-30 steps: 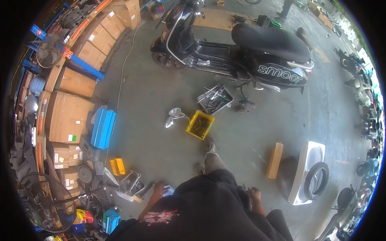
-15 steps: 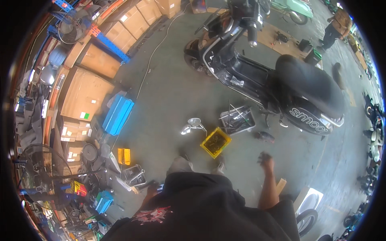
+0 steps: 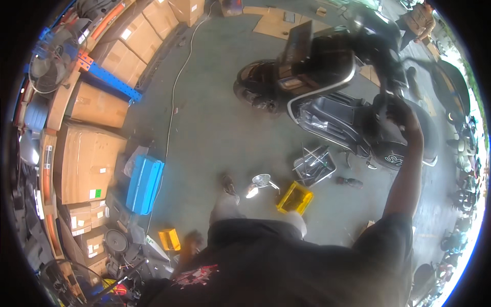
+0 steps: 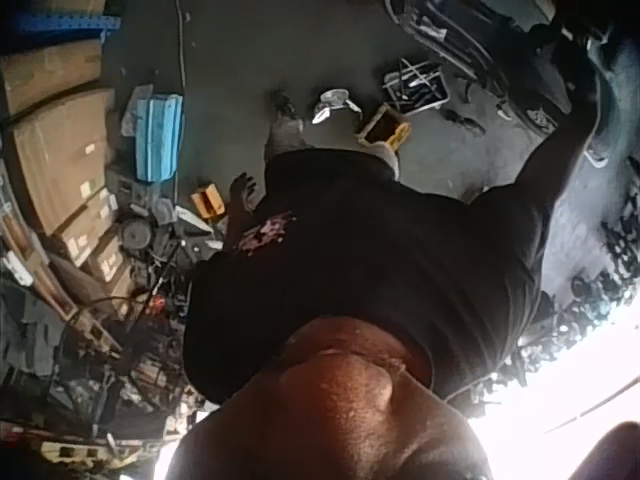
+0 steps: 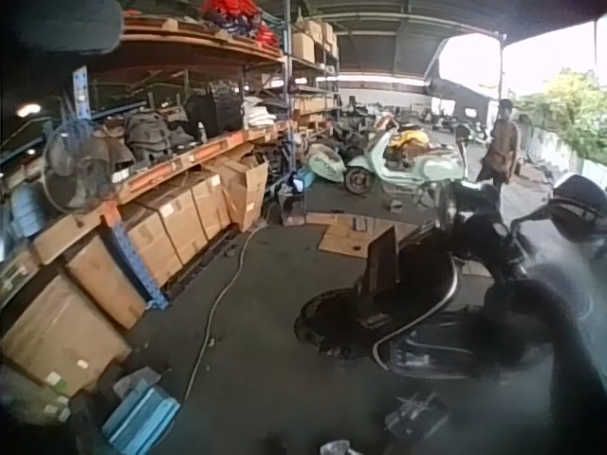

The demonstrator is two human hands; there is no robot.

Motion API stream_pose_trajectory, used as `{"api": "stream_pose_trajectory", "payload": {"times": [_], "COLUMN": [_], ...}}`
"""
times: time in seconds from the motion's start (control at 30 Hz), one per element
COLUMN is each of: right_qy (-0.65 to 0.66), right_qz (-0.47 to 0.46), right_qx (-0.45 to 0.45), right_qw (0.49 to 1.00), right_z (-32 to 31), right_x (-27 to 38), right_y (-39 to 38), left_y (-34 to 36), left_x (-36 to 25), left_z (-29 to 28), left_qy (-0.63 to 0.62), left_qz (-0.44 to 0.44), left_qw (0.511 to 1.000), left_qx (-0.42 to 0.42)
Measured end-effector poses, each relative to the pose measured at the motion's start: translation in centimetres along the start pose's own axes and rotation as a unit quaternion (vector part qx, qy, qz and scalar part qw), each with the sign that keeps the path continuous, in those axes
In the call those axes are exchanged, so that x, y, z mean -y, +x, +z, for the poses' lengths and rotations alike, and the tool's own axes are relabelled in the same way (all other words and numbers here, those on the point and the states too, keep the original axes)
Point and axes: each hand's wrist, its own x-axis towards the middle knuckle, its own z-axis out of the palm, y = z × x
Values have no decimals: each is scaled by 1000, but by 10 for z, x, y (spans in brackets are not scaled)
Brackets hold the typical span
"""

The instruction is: The person opens the seat of a scooter, walks around to the front, and removes the front brake caliper by hand using an impact driver and an L-shaped hex key, then removes and handles the brake pads.

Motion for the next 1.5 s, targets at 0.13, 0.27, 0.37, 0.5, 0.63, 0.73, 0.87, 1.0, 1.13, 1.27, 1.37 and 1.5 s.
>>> {"api": "stream_pose_trajectory", "payload": {"times": [0.13,0.27,0.37,0.5,0.63,0.73,0.87,1.0,1.13,1.27,1.37,1.5], "right_qy": [62,58,25,107,190,4,-485,-474,-440,-487,-628,-457], "right_qz": [26,86,52,37,48,-46,36,242,245,196,221,284], "right_qx": [-19,-131,-120,-152,-230,-174,-204,-445,-469,-454,-364,-444], "right_qw": [998,986,991,982,953,984,850,720,725,720,652,717], "right_z": [16,54,66,132,167,125,184,222,221,201,143,117], "right_x": [-7,28,35,68,103,70,113,138,132,110,45,66], "right_y": [1,-12,-13,8,29,-12,31,40,-3,27,3,-24], "left_y": [34,71,115,166,251,282,390,459,497,533,456,270], "left_x": [-192,-323,-371,-416,-431,-443,-465,-567,-650,-745,-762,-819], "left_z": [-53,-81,-72,-32,11,98,109,213,283,314,404,587], "left_qy": [51,57,88,140,167,241,297,408,464,452,489,545], "left_qz": [76,135,112,65,18,-53,-105,-99,-50,38,231,496], "left_qw": [989,973,975,985,985,968,939,901,877,880,793,570], "left_qx": [-118,-176,-169,-75,-32,36,141,112,115,137,281,364]}}
